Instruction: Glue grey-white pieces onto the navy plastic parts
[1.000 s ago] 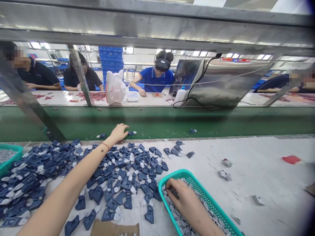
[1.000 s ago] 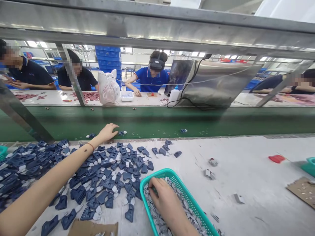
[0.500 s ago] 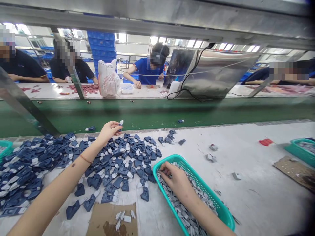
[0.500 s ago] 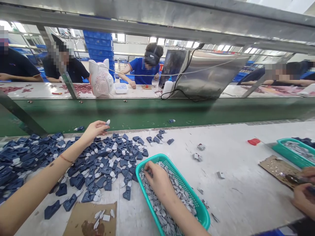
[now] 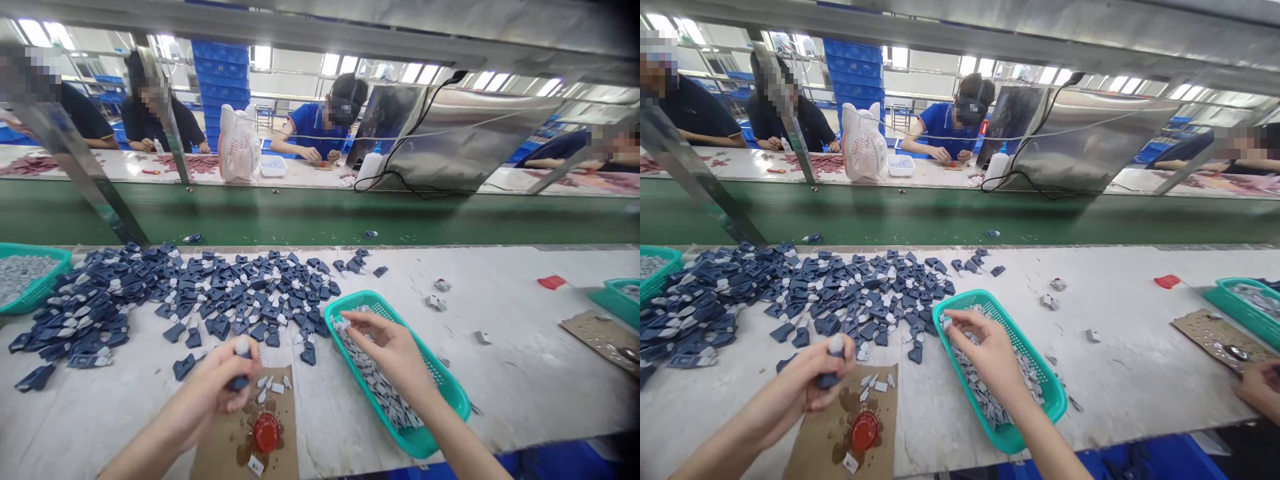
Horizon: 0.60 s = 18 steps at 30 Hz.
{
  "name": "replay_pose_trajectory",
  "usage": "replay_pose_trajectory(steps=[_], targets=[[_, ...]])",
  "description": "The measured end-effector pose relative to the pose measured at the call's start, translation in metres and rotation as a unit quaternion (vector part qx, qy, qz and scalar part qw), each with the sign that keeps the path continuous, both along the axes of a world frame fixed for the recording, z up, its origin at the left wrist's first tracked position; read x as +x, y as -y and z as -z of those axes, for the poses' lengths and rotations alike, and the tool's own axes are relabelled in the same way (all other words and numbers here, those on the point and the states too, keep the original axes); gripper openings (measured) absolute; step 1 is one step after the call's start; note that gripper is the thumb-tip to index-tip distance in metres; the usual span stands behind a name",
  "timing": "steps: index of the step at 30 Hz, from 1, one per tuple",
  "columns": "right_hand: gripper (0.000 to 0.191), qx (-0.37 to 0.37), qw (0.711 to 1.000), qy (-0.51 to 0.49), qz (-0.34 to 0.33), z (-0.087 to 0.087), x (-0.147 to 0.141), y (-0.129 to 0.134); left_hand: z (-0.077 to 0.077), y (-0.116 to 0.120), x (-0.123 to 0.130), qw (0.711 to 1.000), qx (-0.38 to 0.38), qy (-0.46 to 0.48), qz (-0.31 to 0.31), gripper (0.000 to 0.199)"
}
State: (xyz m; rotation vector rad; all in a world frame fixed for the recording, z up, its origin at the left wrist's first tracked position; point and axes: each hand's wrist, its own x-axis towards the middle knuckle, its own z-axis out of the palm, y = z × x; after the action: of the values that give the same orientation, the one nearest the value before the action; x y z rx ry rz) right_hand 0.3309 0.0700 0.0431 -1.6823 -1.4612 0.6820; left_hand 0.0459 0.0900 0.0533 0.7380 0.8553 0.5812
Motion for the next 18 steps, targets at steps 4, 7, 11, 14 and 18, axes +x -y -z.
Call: replay_pose_trajectory(steps=[4,7,11,14,18], targets=[[0.006,0.067,0.988,-0.128,-0.048,-0.013,-0.052,0.035,0.014,0.033,0.018,0.998,-0.033,0.044,0.019,0.044],[0.012,0.076,0.977,-0.176,-0.094,-0.013,-0.087,0.052,0.02,0.049,0.024,0.998,-0.006,0.054,0.016,0.051],[0.013,0.043,0.969,-0.213,-0.12,-0.004,-0.111,0.064,0.026,0.064,0.015,0.999,0.039,-0.002,-0.028,0.047],[0.013,0.003,0.959,-0.262,-0.111,0.006,-0.118,0.074,0.03,0.073,0.004,0.989,0.115,-0.073,-0.058,0.036],[0.008,-0.028,0.956,-0.288,-0.054,0.02,-0.129,0.09,0.035,0.087,-0.005,0.956,0.233,-0.151,-0.098,0.023]])
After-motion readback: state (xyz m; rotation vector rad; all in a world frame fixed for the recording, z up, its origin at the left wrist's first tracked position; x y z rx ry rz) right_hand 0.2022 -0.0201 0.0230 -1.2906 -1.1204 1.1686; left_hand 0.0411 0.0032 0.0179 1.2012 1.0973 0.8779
